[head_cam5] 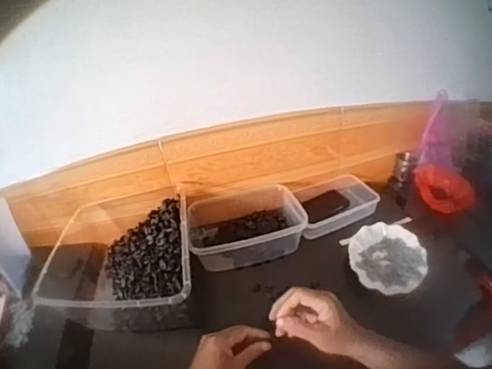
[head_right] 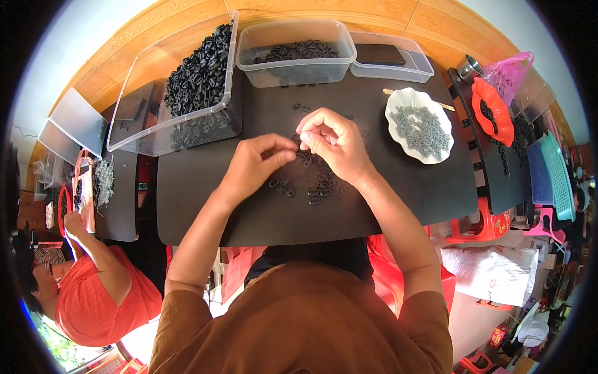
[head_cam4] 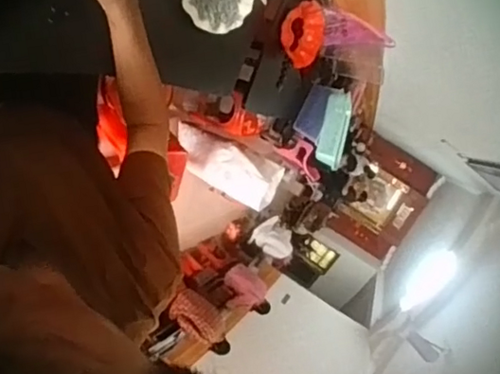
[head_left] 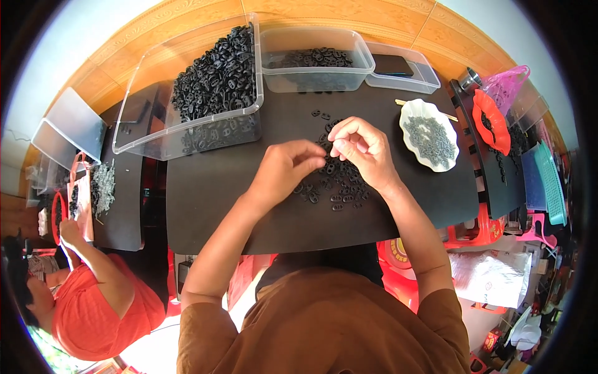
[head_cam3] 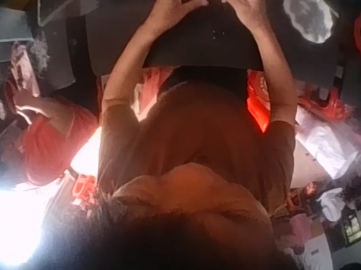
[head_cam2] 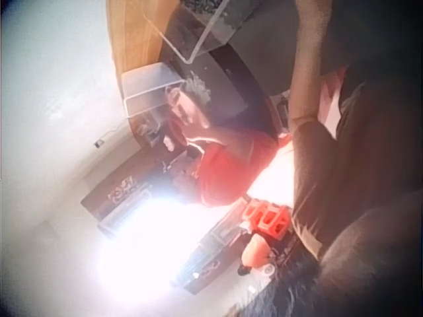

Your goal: The person assembles plastic cord locks by taking small metal springs from a dish and inserting them into plastic toggle pieces by hand, then reaches for and handles a plastic bag.

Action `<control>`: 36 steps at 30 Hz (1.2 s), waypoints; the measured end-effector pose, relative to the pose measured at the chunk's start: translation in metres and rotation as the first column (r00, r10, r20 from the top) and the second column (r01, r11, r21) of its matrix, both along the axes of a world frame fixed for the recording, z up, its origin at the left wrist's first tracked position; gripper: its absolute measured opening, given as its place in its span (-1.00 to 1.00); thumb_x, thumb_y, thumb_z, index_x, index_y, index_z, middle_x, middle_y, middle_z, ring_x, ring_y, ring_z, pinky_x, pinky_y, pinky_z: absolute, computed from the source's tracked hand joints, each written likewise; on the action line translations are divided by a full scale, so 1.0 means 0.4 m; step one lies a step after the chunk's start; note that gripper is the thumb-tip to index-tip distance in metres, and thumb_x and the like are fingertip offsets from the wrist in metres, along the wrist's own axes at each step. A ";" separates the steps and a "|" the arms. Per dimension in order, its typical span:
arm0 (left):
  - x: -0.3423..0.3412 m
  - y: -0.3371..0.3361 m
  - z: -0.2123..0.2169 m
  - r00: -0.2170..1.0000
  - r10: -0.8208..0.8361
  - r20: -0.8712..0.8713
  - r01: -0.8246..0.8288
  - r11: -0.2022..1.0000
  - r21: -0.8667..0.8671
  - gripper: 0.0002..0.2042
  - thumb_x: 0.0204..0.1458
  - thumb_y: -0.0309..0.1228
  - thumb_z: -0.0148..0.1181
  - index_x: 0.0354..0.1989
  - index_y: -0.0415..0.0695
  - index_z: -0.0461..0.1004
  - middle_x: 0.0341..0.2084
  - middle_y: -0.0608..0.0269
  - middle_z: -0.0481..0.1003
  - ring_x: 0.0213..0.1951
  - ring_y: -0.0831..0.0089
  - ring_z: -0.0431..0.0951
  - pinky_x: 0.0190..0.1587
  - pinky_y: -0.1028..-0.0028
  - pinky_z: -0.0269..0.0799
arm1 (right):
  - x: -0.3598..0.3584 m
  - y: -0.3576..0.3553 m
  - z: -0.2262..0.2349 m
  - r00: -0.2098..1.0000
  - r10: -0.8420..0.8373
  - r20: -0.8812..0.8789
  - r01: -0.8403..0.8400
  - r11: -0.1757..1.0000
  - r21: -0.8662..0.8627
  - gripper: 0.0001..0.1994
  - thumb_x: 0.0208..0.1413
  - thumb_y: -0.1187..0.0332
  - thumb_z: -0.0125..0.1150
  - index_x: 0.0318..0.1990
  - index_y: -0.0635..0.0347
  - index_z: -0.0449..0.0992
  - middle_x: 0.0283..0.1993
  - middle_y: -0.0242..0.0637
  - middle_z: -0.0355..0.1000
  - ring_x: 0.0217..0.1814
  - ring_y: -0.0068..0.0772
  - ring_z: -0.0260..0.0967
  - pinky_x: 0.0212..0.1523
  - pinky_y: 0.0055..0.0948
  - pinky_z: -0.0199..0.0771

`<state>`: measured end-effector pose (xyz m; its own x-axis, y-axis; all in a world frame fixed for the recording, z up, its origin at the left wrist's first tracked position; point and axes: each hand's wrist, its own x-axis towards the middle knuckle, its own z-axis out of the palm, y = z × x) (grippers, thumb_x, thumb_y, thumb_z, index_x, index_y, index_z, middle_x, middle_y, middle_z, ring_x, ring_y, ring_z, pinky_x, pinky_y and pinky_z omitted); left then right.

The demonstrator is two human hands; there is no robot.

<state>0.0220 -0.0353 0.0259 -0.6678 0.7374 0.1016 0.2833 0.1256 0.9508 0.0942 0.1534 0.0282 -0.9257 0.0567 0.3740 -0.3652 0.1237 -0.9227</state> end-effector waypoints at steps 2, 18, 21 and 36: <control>-0.001 -0.031 -0.015 0.968 -0.004 -0.250 -0.018 0.996 -0.085 -0.89 -0.04 -0.51 0.28 -0.35 -0.26 0.54 -0.44 0.24 0.53 -0.43 0.43 0.53 -0.34 0.47 0.44 | -0.002 0.004 0.003 0.994 -0.078 0.073 0.082 0.995 -0.062 -0.95 0.13 0.55 0.13 -0.34 0.29 0.38 -0.21 -0.21 0.46 -0.34 -0.54 0.48 -0.34 -0.61 0.49; -0.016 -0.021 -0.069 0.675 -0.100 -0.731 -0.116 0.964 -0.239 -0.90 -0.01 -0.51 0.18 -0.32 -0.23 0.53 -0.45 0.17 0.48 -0.35 0.24 0.53 -0.29 0.35 0.49 | -0.002 0.037 -0.056 0.969 -0.156 0.191 0.162 0.987 -0.020 -0.97 0.14 0.54 0.13 -0.29 0.27 0.42 -0.37 -0.36 0.45 -0.40 -0.61 0.46 -0.39 -0.66 0.45; -0.038 -0.006 -0.066 0.953 0.040 -0.299 -0.078 0.990 -0.118 -0.88 0.09 -0.46 0.15 -0.30 -0.26 0.52 -0.44 0.24 0.52 -0.41 0.40 0.54 -0.32 0.47 0.49 | 0.000 0.023 -0.051 0.969 -0.119 0.217 0.128 0.991 -0.026 -0.92 0.13 0.55 0.15 -0.23 0.27 0.45 -0.36 -0.38 0.45 -0.40 -0.63 0.44 -0.38 -0.67 0.44; -0.018 0.086 -0.054 0.936 0.051 0.347 -0.150 0.952 0.265 -0.81 0.19 -0.36 0.10 -0.20 -0.23 0.52 -0.44 0.36 0.50 -0.43 0.65 0.48 -0.35 0.63 0.43 | 0.001 0.015 -0.043 0.984 -0.107 0.143 0.118 0.991 -0.070 -0.88 0.12 0.55 0.17 -0.18 0.31 0.50 -0.34 -0.36 0.48 -0.39 -0.68 0.40 -0.35 -0.66 0.46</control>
